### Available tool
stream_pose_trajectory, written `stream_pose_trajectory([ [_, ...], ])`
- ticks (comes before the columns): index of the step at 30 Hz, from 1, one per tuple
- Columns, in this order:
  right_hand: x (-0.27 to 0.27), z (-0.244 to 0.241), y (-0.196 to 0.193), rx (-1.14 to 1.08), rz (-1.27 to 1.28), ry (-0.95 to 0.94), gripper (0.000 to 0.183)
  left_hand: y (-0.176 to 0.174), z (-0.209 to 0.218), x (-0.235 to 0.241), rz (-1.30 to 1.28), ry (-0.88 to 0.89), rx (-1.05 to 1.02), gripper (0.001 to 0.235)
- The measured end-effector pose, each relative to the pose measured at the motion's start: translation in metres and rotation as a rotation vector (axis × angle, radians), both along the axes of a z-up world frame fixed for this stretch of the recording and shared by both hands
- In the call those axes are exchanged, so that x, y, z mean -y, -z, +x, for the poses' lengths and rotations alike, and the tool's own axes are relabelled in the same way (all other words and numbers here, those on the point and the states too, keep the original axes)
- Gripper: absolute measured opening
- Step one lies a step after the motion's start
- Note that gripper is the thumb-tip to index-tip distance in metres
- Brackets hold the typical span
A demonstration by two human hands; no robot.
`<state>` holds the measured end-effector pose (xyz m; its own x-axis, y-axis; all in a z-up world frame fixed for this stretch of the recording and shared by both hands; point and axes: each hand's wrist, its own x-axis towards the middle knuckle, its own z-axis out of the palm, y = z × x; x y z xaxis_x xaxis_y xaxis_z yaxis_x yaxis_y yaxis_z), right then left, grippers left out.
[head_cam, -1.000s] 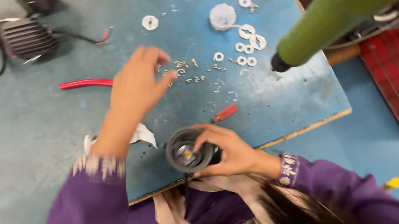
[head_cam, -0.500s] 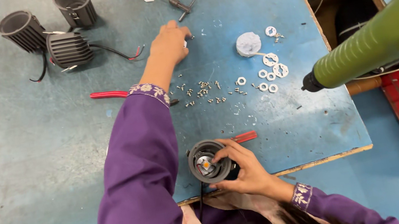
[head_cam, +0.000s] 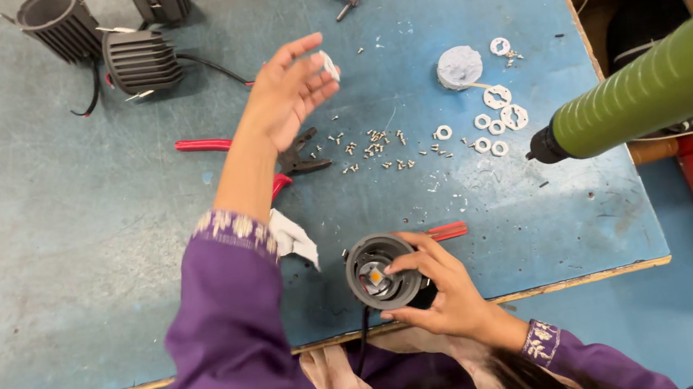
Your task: The person assembles a lighting component by inserting internal parts into a gray cylindrical housing and securing them with a screwdriver. They handle various screws, small white circular components, and a red-handled tool while working at a blue workbench.
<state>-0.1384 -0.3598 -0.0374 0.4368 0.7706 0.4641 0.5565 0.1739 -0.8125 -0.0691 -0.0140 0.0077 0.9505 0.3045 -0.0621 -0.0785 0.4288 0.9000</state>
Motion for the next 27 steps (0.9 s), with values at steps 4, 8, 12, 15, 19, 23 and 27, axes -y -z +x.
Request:
stream_pose_trajectory([
  [4,-0.006,-0.007,0.004,0.055,-0.032,0.073,0.059,-0.016,-0.067,0.028,-0.176,0.061,0.152,0.054],
  [8,-0.028,-0.019,-0.019,0.215,-0.066,0.225,0.062,-0.016,-0.122,0.05,-0.271,0.143,0.241,0.06],
  [12,-0.014,-0.016,-0.02,0.258,-0.011,0.211,0.072,-0.007,-0.165,0.067,-0.293,0.169,0.273,0.064],
  [15,-0.019,-0.014,-0.047,0.277,0.033,0.289,0.071,-0.005,-0.177,0.081,-0.357,0.189,0.31,0.066],
  [19,-0.04,0.003,-0.079,0.3,0.017,0.127,0.066,-0.002,-0.184,0.087,-0.331,0.239,0.281,0.069],
  [23,-0.057,0.012,-0.116,0.507,0.059,-0.068,0.059,-0.006,-0.192,0.092,-0.276,0.252,0.255,0.071],
  [27,-0.068,0.007,-0.127,0.576,0.074,-0.162,0.049,-0.008,-0.196,0.095,-0.196,0.246,0.25,0.074],
])
